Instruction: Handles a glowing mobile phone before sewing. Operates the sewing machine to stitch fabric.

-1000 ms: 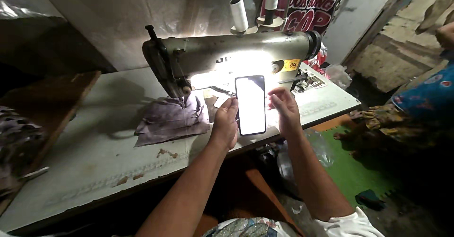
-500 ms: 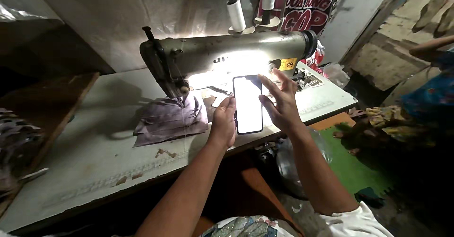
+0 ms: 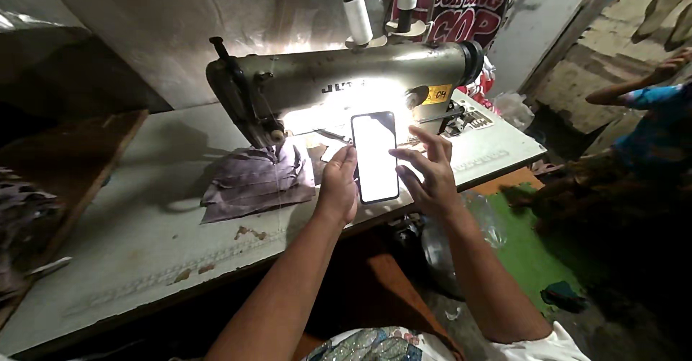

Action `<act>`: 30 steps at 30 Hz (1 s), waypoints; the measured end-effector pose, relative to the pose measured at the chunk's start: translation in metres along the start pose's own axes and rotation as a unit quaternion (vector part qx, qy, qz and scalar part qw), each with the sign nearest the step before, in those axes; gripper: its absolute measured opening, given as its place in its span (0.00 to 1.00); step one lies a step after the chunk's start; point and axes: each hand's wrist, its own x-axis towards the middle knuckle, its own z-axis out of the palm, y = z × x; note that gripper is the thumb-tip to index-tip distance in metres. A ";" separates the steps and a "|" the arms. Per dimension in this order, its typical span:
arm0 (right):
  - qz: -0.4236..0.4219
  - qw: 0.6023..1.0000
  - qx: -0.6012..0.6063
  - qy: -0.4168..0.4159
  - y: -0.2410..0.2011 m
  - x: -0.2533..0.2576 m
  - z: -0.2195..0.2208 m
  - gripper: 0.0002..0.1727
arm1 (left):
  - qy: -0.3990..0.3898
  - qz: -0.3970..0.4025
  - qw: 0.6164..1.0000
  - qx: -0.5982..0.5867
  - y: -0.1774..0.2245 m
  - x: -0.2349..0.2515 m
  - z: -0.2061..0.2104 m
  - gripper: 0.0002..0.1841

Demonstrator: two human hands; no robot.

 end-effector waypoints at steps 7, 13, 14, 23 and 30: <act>0.001 1.000 -0.006 0.001 0.002 -0.016 0.000 0.15 | 0.011 -0.005 1.000 -0.003 0.000 0.000 0.000 0.19; -0.002 1.000 -0.024 -0.013 0.000 -0.019 0.007 0.17 | 0.010 -0.004 1.000 -0.006 0.002 -0.002 0.002 0.19; -0.006 0.999 -0.031 -0.015 0.000 -0.018 0.008 0.18 | 0.008 -0.003 1.000 -0.001 0.001 -0.002 0.002 0.19; -0.019 0.998 -0.061 -0.005 -0.007 -0.003 0.013 0.23 | 0.009 -0.019 1.000 -0.006 0.002 -0.004 0.006 0.18; -0.040 0.998 -0.057 0.003 -0.005 -0.008 0.017 0.19 | 0.010 -0.017 1.000 -0.013 0.003 -0.004 0.005 0.17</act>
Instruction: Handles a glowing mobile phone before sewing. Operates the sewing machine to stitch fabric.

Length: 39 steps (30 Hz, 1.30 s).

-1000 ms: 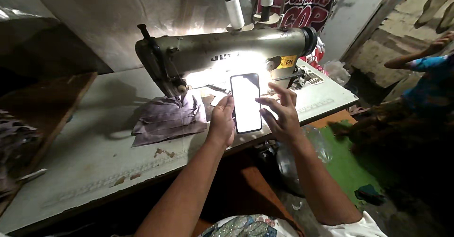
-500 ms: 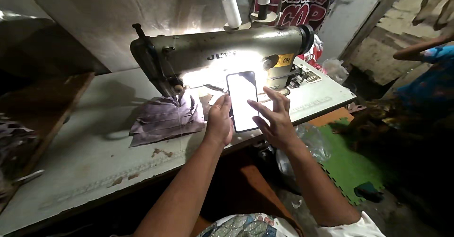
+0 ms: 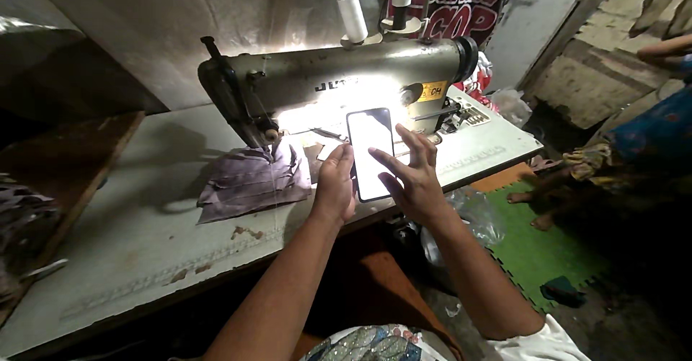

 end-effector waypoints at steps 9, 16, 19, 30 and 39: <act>0.016 1.000 0.003 0.014 0.002 -0.006 -0.003 0.21 | 0.013 0.016 1.000 0.024 -0.001 -0.003 0.001 0.17; 0.146 0.986 0.075 -0.014 0.001 -0.022 -0.004 0.29 | 0.004 0.007 1.000 0.009 -0.001 -0.002 0.002 0.18; 0.194 0.965 0.172 -0.026 -0.001 -0.021 -0.006 0.29 | 0.008 0.011 1.000 0.008 -0.002 -0.002 0.003 0.17; 0.319 0.841 0.436 -0.013 -0.006 -0.027 -0.002 0.31 | 0.020 0.039 0.999 0.028 -0.007 -0.009 0.011 0.15; 0.296 0.923 0.176 -0.173 -0.011 -0.001 -0.010 0.61 | 0.082 -0.076 0.993 -0.029 -0.006 -0.007 0.022 0.20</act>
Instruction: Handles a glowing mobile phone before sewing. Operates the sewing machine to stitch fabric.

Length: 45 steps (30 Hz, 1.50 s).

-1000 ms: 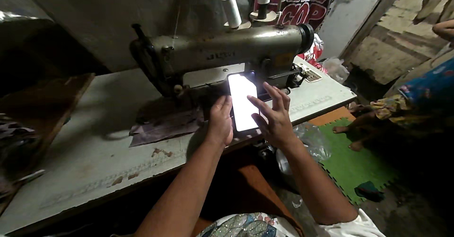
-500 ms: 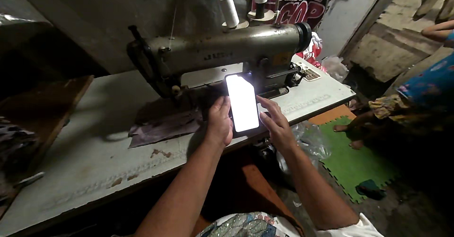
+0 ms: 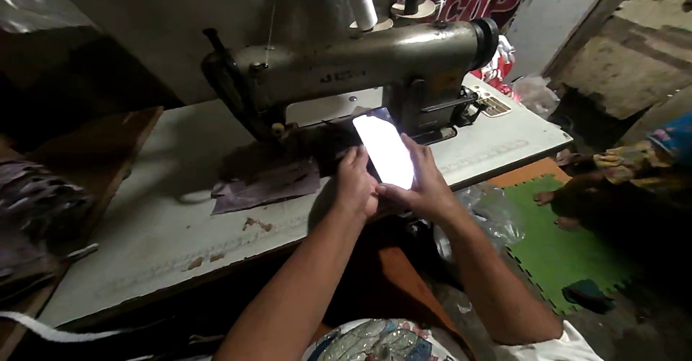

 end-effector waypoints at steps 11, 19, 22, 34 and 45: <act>0.026 0.993 -0.119 -0.005 0.001 0.046 0.003 0.54 | -0.166 -0.027 0.953 0.250 0.030 0.009 -0.051 0.24; 0.044 0.973 -0.227 0.011 0.018 0.066 0.011 0.50 | -0.054 0.263 0.674 0.688 0.094 0.021 -0.175 0.13; 0.032 0.968 -0.247 0.007 0.018 0.064 0.014 0.44 | -0.044 0.284 0.619 0.731 0.094 0.039 -0.209 0.12; -0.336 0.892 -0.259 -0.155 -0.063 0.074 0.132 0.22 | -0.164 0.313 0.598 0.719 0.078 0.058 -0.245 0.18; -0.331 0.879 -0.278 -0.200 -0.060 0.069 0.150 0.19 | -0.159 0.319 0.604 0.713 0.079 0.058 -0.243 0.15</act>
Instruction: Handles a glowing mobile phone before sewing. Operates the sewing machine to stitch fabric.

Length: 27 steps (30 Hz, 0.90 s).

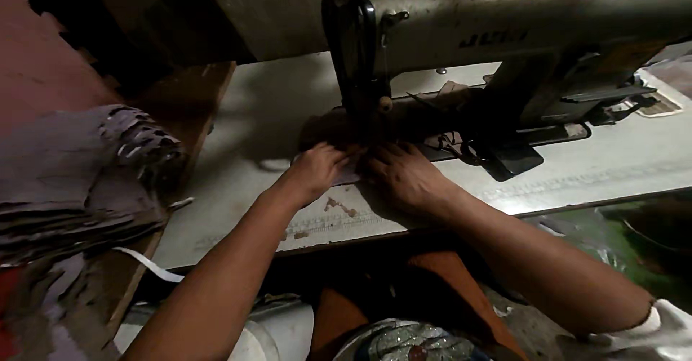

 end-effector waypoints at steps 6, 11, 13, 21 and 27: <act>0.024 0.999 0.008 -0.019 0.012 0.004 -0.001 0.23 | -0.050 -0.070 0.996 -0.002 0.006 0.007 -0.005 0.17; 0.024 1.000 -0.001 -0.005 0.022 0.007 0.003 0.23 | -0.064 -0.114 0.991 -0.004 0.010 0.016 -0.005 0.20; 0.024 1.000 0.002 -0.005 0.024 0.007 0.003 0.24 | -0.066 -0.129 0.989 -0.011 0.014 0.019 -0.008 0.20; 0.045 0.996 0.033 0.072 0.025 -0.001 -0.005 0.24 | 0.002 -0.147 0.989 -0.019 0.000 0.022 -0.028 0.17; 0.036 0.995 0.025 0.095 0.025 -0.002 -0.007 0.18 | -0.046 -0.156 0.986 -0.023 0.003 0.022 -0.028 0.17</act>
